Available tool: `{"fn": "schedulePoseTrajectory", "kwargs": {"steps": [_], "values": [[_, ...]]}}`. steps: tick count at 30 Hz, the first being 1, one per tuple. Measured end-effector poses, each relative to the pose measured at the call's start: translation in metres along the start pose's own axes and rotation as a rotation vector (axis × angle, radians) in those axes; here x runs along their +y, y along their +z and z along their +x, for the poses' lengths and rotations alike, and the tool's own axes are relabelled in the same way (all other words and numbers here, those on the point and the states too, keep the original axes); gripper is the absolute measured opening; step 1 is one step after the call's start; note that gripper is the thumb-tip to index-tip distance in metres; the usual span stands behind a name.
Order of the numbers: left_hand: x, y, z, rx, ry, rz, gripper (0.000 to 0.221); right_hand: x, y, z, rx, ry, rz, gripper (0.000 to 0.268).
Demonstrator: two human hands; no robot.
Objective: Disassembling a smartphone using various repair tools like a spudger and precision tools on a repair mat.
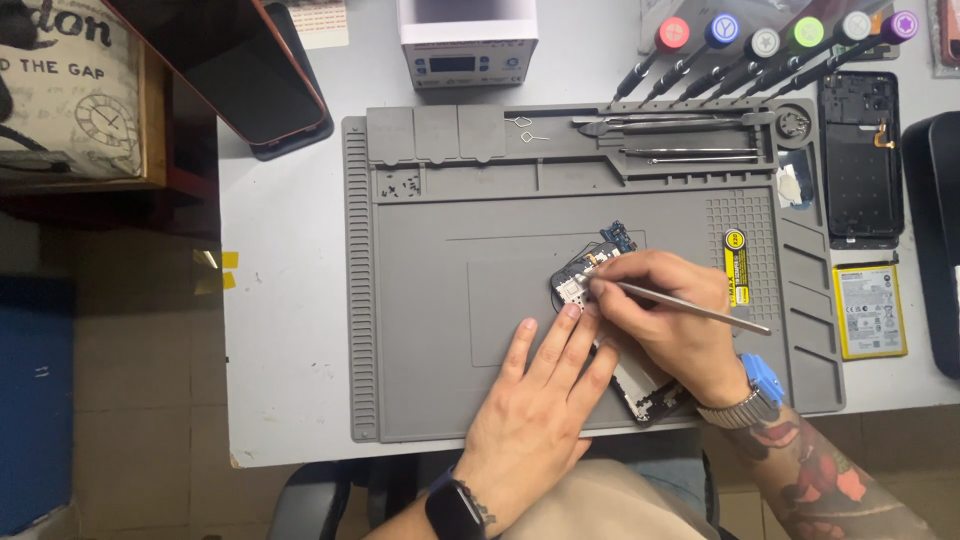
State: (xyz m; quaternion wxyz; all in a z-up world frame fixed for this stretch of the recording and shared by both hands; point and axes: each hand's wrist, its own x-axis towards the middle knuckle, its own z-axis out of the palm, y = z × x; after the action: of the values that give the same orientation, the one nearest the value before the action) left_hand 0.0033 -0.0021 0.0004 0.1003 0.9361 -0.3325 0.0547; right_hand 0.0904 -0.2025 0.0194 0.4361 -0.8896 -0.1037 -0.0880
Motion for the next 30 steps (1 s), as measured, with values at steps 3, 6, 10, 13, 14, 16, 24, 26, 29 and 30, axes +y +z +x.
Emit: {"fn": "schedulePoseTrajectory", "kwargs": {"steps": [3, 6, 10, 13, 14, 16, 24, 26, 29, 30], "values": [[0.0000, 0.0001, -0.0001, -0.004, 0.002, 0.008, 0.134, -0.0029, -0.0025, 0.0025, -0.065, -0.023, 0.043, 0.004], [0.0002, -0.0011, 0.0005, -0.011, -0.002, 0.010, 0.133, -0.0001, -0.0006, 0.0015, -0.007, -0.002, 0.026, 0.003], [-0.0001, -0.0023, 0.0000, -0.008, 0.002, 0.004, 0.135, 0.0026, -0.0007, 0.0009, -0.032, 0.012, 0.051, 0.004], [0.0000, -0.0034, -0.0002, -0.006, -0.002, 0.024, 0.134, 0.0036, -0.0013, 0.0004, -0.018, 0.039, 0.015, 0.004], [0.0000, -0.0035, 0.0000, -0.010, 0.001, 0.032, 0.134, 0.0035, -0.0019, 0.0005, -0.019, 0.041, 0.027, 0.004], [0.0001, -0.0030, 0.0000, -0.013, 0.004, 0.041, 0.134, 0.0029, -0.0021, 0.0008, -0.021, 0.042, 0.039, 0.004], [0.0003, -0.0032, 0.0000, -0.009, 0.001, 0.017, 0.137, 0.0027, -0.0014, -0.0004, -0.028, 0.027, 0.028, 0.005], [0.0002, -0.0034, -0.0002, -0.010, -0.001, 0.019, 0.136, 0.0039, -0.0011, -0.0006, -0.012, 0.053, 0.002, 0.004], [0.0008, -0.0020, -0.0002, -0.009, -0.001, 0.017, 0.133, 0.0021, -0.0014, -0.0003, -0.020, 0.054, 0.001, 0.003], [0.0007, -0.0020, -0.0004, -0.012, 0.003, 0.011, 0.132, 0.0005, -0.0014, -0.0004, -0.043, 0.034, 0.029, 0.003]]}}
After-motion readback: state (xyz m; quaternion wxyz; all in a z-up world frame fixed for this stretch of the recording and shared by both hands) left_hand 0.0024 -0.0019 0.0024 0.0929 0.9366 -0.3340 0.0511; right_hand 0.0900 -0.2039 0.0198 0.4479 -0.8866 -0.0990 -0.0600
